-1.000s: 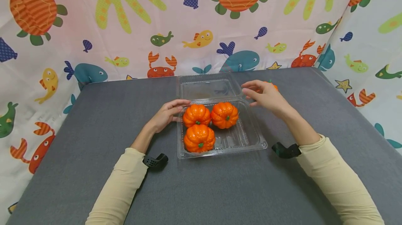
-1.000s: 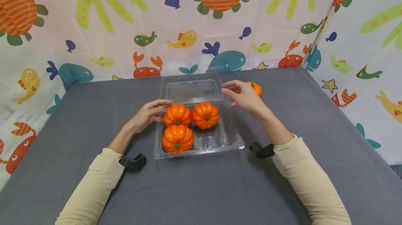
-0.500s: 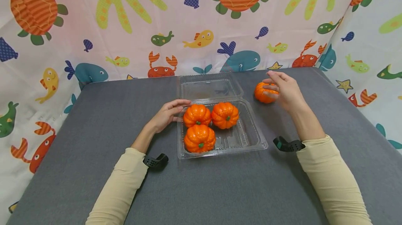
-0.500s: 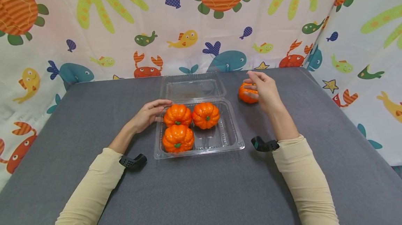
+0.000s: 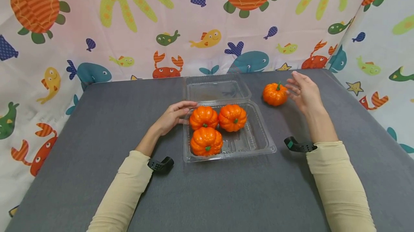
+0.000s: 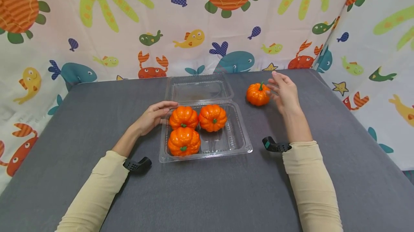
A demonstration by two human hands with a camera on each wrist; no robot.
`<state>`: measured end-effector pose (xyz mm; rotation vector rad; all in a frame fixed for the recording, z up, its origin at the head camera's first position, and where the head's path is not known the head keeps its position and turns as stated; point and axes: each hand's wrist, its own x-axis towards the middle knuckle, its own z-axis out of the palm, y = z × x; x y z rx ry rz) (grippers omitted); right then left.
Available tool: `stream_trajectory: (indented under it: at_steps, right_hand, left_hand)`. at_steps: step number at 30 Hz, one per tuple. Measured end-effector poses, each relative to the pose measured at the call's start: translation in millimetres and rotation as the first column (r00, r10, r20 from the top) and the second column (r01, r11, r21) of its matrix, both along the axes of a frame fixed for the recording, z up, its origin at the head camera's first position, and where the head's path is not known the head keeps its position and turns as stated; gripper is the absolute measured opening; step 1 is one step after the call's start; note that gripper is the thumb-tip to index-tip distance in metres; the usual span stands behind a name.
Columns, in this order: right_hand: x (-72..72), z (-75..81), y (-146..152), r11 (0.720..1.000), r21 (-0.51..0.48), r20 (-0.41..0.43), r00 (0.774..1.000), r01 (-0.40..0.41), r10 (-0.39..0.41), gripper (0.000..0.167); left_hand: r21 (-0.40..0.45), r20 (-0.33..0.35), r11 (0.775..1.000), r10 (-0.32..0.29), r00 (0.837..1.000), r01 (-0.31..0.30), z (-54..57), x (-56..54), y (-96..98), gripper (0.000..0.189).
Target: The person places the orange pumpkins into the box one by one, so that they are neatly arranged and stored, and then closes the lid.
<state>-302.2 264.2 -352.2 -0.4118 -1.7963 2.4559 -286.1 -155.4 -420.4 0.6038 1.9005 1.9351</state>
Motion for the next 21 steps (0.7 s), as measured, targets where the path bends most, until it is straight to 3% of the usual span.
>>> stream_trajectory:
  at_steps: [6,10,17,21]
  right_hand:
    - [-8.1,-9.1,8,1.0,0.017,0.035,0.999,-0.004,0.003,0.042]
    - [-12.8,-18.1,10,0.992,0.118,0.072,0.997,-0.036,0.028,0.046]
    - [-20.1,-30.0,7,0.946,0.317,0.117,0.993,-0.065,0.029,0.059]
    - [-21.1,-32.6,6,0.904,0.408,0.156,0.985,-0.129,0.07,0.073]
  left_hand:
    - [0.006,0.006,1.0,0.007,1.0,-0.007,0.0,0.2,-1.2,0.042]
    - [0.007,0.006,1.0,-0.001,1.0,0.001,-0.3,-0.1,-0.8,0.042]
    - [0.012,0.008,1.0,0.0,1.0,0.0,-0.2,-0.3,-0.1,0.041]
    - [0.009,0.013,1.0,0.002,1.0,-0.002,0.6,-0.2,0.5,0.041]
